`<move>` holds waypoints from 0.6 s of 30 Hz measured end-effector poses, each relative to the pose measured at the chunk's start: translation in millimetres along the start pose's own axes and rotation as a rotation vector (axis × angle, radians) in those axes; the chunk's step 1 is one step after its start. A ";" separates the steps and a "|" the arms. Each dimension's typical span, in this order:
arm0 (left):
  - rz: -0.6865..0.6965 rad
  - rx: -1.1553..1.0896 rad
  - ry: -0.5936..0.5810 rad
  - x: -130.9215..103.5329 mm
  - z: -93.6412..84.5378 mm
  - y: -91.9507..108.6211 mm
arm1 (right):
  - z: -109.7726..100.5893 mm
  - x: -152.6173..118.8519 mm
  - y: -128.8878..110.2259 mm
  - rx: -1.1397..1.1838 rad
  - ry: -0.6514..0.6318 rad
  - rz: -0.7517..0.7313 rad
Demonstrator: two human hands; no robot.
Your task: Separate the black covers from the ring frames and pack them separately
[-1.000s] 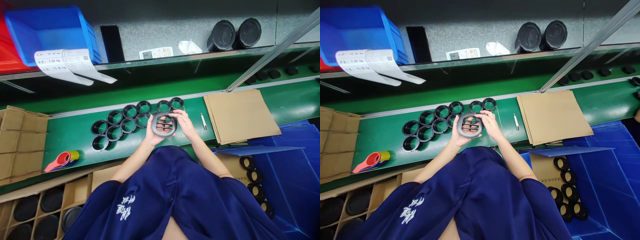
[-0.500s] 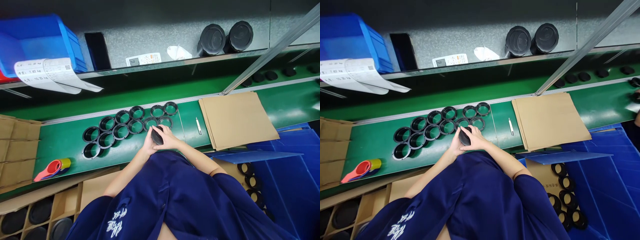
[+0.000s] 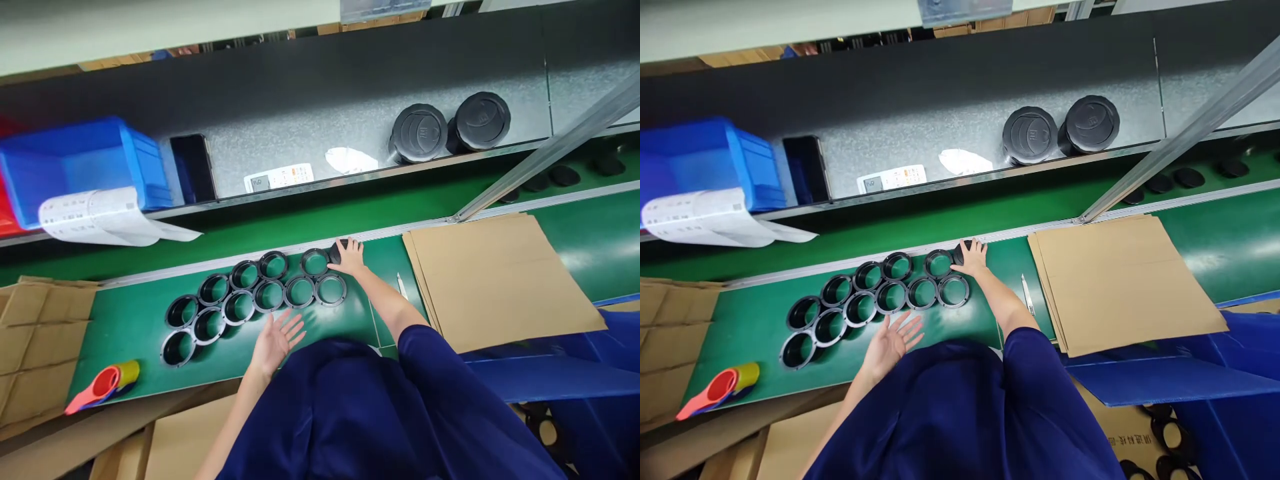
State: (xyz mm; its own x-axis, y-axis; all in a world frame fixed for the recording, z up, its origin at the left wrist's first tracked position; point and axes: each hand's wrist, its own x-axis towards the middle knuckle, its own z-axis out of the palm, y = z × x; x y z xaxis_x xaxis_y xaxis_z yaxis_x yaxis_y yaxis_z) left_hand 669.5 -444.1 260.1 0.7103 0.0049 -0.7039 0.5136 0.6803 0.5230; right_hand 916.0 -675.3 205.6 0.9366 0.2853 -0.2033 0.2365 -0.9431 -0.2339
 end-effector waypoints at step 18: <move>-0.178 0.269 0.203 62.8 74.4 77.2 | -15.1 2.3 94.2 0.584 0.561 0.115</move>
State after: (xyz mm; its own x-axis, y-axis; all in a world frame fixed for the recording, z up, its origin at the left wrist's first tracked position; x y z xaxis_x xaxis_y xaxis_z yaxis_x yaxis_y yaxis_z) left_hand 789.6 -445.9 292.0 0.5025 0.0675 -0.8619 0.7474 0.4672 0.4723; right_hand 944.3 -766.1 197.5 0.9734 -0.0819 0.2141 0.1036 -0.6759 -0.7297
